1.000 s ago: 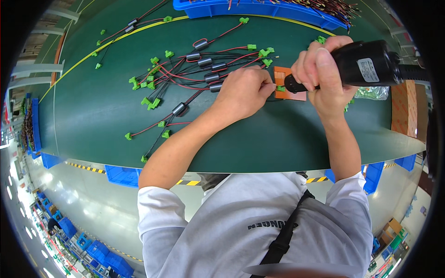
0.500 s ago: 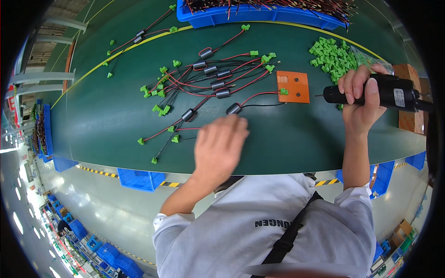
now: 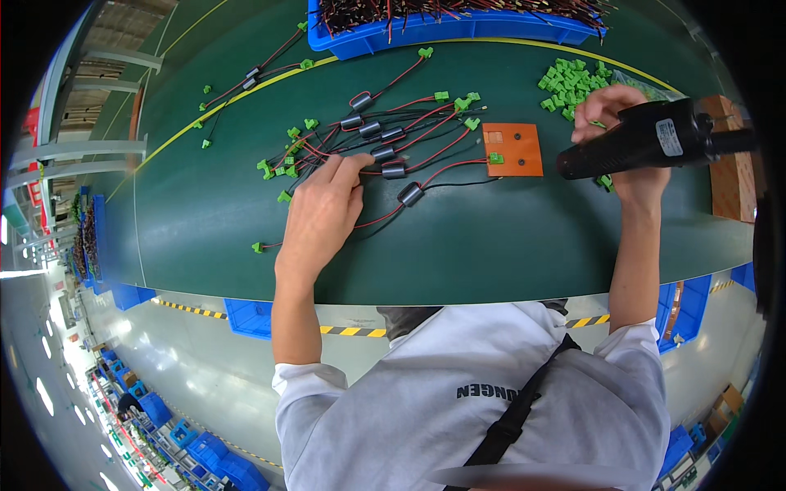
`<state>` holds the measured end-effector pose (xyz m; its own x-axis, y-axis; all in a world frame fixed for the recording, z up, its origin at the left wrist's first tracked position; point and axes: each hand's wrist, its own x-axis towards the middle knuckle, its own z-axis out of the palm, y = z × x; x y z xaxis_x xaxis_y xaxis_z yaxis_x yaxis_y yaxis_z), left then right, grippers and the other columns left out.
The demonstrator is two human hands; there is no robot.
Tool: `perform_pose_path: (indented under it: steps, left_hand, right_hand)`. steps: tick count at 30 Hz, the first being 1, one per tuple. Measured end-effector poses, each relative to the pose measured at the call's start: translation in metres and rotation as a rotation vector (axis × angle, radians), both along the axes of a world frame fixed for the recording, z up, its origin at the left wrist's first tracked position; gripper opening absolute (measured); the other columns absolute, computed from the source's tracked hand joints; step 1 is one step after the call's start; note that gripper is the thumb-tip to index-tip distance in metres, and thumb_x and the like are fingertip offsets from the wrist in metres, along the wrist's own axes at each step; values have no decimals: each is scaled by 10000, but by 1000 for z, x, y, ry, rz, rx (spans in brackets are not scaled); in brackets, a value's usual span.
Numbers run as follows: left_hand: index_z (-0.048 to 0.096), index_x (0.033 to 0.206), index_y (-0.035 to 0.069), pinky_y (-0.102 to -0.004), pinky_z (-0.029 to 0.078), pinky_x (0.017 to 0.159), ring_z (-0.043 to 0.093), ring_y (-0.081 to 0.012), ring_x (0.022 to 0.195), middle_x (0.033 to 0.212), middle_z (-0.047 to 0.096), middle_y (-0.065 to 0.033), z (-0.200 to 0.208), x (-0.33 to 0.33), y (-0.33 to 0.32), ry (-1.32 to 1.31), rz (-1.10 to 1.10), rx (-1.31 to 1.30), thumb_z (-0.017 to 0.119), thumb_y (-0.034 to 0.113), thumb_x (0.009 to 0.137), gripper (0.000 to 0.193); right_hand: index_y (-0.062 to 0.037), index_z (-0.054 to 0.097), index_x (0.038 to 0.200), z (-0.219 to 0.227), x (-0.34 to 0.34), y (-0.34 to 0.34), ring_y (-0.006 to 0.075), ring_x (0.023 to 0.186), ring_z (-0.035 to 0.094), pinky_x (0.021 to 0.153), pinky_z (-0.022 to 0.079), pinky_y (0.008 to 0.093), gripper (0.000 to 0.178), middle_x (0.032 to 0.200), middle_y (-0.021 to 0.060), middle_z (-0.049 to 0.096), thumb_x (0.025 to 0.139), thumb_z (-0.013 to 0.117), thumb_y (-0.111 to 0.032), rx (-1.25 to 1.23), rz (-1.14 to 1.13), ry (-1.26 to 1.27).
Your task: The person assembles electronic wire harnesses by attaching green connectors to wires and using a heat gun to shrink heat-shrink tubing onto the connections.
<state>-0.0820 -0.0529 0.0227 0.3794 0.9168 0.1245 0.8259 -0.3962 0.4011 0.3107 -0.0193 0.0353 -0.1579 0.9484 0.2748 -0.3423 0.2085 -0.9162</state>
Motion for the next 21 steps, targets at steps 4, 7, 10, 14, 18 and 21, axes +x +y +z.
perform_pose_path:
  steps: [4, 7, 10, 14, 18, 21]
  left_hand:
    - [668, 1194, 59, -388, 530, 664, 626, -274, 713, 929, 603, -106, 9, -1, 4, -121, -6, -91, 710, -20, 869, 337]
    - [652, 1177, 44, -381, 527, 676, 622, -241, 720, 952, 601, -104, 15, 4, 2, -262, -12, -237, 770, 10, 856, 344]
    - [647, 1168, 33, -372, 525, 675, 611, -216, 717, 994, 611, -104, 9, 4, 3, -247, 111, -240, 817, 35, 835, 374]
    - [669, 1093, 4, -343, 503, 634, 634, -195, 713, 990, 637, -107, 7, -4, 6, -153, 164, -139, 843, 27, 803, 339]
    - [695, 1056, 5, -352, 503, 625, 632, -231, 685, 966, 667, -101, 19, -13, 12, 8, -37, 34, 839, 52, 811, 288]
    - [707, 1062, 22, -353, 504, 613, 635, -266, 676, 904, 668, -89, 27, -24, 17, 144, -47, 34, 847, 135, 816, 305]
  right_hand:
    - [-46, 644, 1166, -27, 29, 16, 128, 916, 661, 804, 551, 288, 234, 985, 34, 675, 1061, 617, -254, -21, -248, -335]
    - [-35, 663, 1144, -49, 49, 22, 129, 909, 670, 795, 541, 280, 247, 970, 27, 682, 1035, 661, -257, -57, -401, -515]
    - [-21, 697, 1098, -64, 61, 30, 115, 885, 666, 791, 527, 267, 233, 943, 20, 690, 1028, 673, -242, 26, -464, -639]
    - [-21, 710, 1091, -66, 63, 27, 105, 893, 657, 808, 520, 261, 188, 948, 16, 699, 1025, 678, -195, 53, -408, -684]
    - [-9, 704, 1109, -73, 77, 28, 101, 942, 649, 848, 517, 266, 146, 1001, 17, 700, 1017, 677, -119, 50, -308, -789]
    - [-3, 698, 1125, -74, 73, 28, 99, 964, 644, 870, 511, 267, 148, 1029, 19, 698, 1011, 677, -93, 24, -264, -764]
